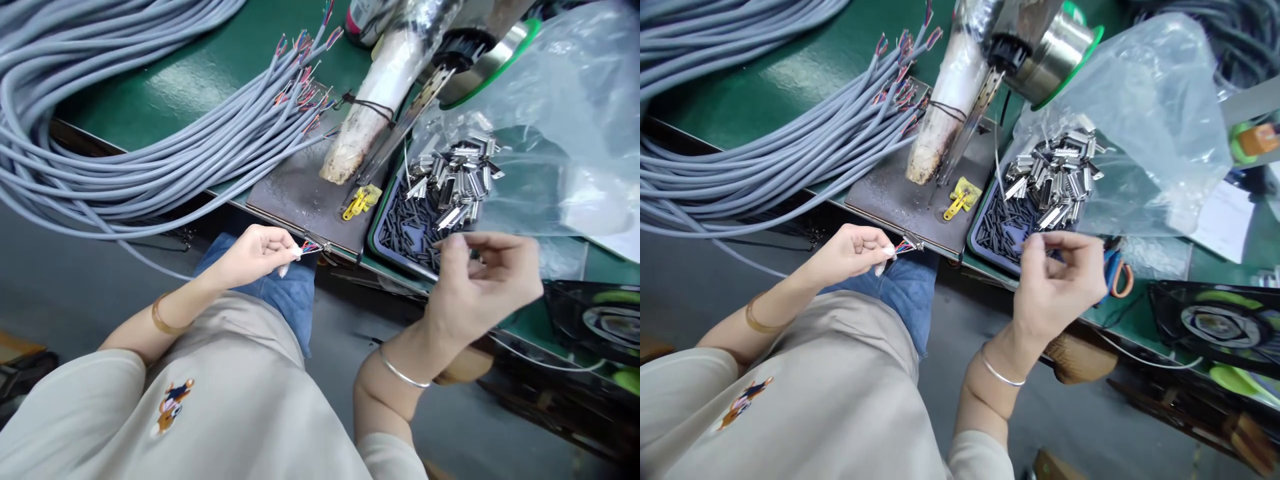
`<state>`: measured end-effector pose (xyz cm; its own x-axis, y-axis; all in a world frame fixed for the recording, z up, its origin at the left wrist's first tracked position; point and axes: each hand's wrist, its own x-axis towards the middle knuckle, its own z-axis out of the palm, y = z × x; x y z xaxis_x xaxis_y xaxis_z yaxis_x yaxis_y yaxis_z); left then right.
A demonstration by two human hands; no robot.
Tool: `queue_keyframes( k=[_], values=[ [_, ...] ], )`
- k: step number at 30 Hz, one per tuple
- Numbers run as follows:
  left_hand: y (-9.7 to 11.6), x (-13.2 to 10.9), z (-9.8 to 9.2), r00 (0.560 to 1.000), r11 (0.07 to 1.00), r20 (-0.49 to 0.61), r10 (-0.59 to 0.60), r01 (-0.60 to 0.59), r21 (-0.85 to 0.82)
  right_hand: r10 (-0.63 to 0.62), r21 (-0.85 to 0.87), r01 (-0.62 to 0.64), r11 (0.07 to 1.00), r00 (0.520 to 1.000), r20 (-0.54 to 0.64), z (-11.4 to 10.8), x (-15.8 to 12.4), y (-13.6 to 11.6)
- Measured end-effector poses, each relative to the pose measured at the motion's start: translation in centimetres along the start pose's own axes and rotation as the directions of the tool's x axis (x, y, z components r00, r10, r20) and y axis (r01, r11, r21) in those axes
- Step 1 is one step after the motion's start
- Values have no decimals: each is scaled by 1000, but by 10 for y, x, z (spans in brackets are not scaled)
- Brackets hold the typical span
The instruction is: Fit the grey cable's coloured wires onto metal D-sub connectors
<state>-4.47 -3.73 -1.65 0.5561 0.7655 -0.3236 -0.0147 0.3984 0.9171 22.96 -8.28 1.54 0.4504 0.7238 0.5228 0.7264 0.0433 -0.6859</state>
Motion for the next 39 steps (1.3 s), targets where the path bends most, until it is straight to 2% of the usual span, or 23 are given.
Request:
queue_keyframes(
  k=[1,2,4,6,11,17,22,27,30,32,33,36,37,39],
  values=[
    [2,0,3,999,1000,-30,11,-11,11,1,99,-1,995,1000,-7,2,-9,-11],
    [3,1,6,998,999,-58,29,-28,25,55,147,-68,987,994,93,5,-19,-21],
    [4,3,13,992,996,-105,72,-66,60,56,224,-134,965,945,323,13,-35,-34],
    [5,4,19,986,990,-129,109,-96,99,66,238,-171,956,917,394,22,-46,-38],
    [5,6,24,978,977,-121,172,-153,149,66,214,-168,962,907,416,35,-53,-35],
    [6,6,26,973,970,-119,196,-174,169,72,177,-155,972,913,402,33,-51,-35],
    [5,6,25,975,967,-107,194,-171,191,21,125,-77,989,917,398,31,-48,-37],
    [5,4,26,973,953,-89,213,-187,240,-5,128,-58,990,897,443,32,-47,-40],
    [3,2,26,964,925,-72,256,-222,309,-88,149,16,989,866,492,34,-49,-41],
    [2,1,26,941,877,-56,333,-287,384,-155,137,97,986,841,518,35,-49,-39],
    [1,0,26,919,835,-33,392,-340,433,-165,122,120,985,850,501,34,-49,-38],
    [-2,-4,28,810,641,97,578,-525,560,-99,72,81,994,943,317,30,-45,-33],
    [-3,-5,29,772,577,135,621,-567,588,-67,66,51,996,960,273,28,-43,-32],
    [-5,-6,32,716,461,182,673,-599,655,-37,74,14,997,949,314,25,-38,-33]
  ],
)
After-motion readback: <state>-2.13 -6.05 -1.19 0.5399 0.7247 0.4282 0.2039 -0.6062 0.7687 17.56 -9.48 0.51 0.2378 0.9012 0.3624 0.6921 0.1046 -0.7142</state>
